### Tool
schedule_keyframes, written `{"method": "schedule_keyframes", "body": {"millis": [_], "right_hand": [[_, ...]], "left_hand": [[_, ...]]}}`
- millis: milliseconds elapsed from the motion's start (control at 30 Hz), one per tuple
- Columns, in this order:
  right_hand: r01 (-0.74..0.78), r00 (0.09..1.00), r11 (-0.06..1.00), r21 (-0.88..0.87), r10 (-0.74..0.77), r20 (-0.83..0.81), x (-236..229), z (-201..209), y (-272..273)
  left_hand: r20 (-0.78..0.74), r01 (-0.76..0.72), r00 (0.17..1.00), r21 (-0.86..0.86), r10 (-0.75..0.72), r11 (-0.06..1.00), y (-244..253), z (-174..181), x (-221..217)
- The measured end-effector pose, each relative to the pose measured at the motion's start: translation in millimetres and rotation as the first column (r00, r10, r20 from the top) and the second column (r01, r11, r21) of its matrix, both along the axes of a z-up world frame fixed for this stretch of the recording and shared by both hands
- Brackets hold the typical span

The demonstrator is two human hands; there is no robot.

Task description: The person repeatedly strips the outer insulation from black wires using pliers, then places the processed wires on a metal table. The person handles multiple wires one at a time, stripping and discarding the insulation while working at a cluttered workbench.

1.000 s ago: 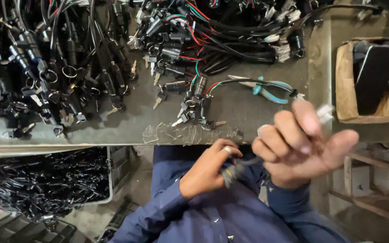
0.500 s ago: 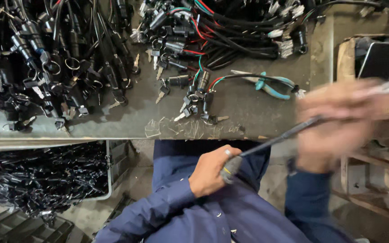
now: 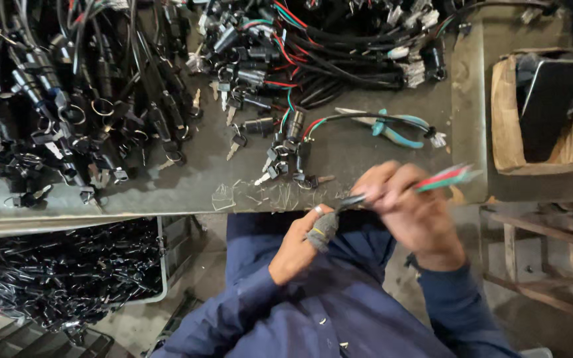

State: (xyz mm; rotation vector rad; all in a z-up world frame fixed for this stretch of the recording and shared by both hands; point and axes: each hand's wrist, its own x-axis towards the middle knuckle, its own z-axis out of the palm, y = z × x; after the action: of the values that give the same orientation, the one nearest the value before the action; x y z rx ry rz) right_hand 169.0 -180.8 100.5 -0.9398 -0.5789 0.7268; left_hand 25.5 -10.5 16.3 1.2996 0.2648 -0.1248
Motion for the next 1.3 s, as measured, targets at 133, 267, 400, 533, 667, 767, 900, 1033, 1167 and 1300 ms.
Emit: {"method": "schedule_keyframes", "body": {"millis": [133, 267, 400, 533, 667, 767, 900, 1033, 1167, 1300], "right_hand": [[0.067, 0.969, 0.991, 0.112, -0.038, -0.243, 4.4, 1.2, 0.2], [0.128, 0.919, 0.992, 0.022, -0.110, -0.380, 6.7, -5.8, -0.8], [0.092, 0.996, 0.987, -0.134, -0.093, 0.001, -7.4, -11.4, 12.3], [-0.097, 0.944, 0.967, -0.234, 0.164, 0.285, -27.9, -22.6, 23.6], [0.157, 0.914, 0.886, -0.435, 0.037, 0.404, -26.8, -40.4, 12.3], [0.079, 0.961, 0.892, -0.445, 0.051, 0.273, -16.9, -48.8, -0.1], [0.059, 0.982, 0.919, -0.390, 0.016, 0.187, -25.1, -50.2, -7.0], [0.270, 0.950, 0.841, -0.468, -0.152, 0.274, -56.5, -54.7, 8.3], [0.368, 0.930, 0.833, -0.414, -0.341, 0.140, -68.1, -55.2, 7.6], [0.261, 0.964, 0.822, -0.506, -0.196, 0.180, -51.6, -46.6, -3.0]], "left_hand": [[0.186, -0.103, 0.983, 0.562, -0.004, 0.821, 5.0, 13.9, -5.0], [0.044, -0.044, 0.999, 0.475, 0.026, 0.879, 8.9, 21.6, -2.6], [0.070, 0.018, 0.997, 0.228, -0.034, 0.973, 10.7, 26.4, -0.1], [0.353, -0.115, 0.935, 0.239, 0.024, 0.964, 12.8, 30.5, -3.2], [0.103, 0.080, 0.988, 0.298, -0.115, 0.951, 22.9, 24.6, -8.6], [0.133, 0.117, 0.984, 0.006, -0.117, 0.993, 36.4, 17.6, -5.7], [0.087, 0.014, 0.996, -0.227, 0.005, 0.974, 31.4, 16.9, -10.0], [0.391, -0.208, 0.911, 0.159, 0.132, 0.965, 16.3, 25.8, -15.4], [0.465, -0.261, 0.883, 0.386, 0.058, 0.885, 8.0, 31.9, -17.0], [0.532, -0.234, 0.845, 0.460, -0.055, 0.857, 7.2, 30.6, -12.7]]}}
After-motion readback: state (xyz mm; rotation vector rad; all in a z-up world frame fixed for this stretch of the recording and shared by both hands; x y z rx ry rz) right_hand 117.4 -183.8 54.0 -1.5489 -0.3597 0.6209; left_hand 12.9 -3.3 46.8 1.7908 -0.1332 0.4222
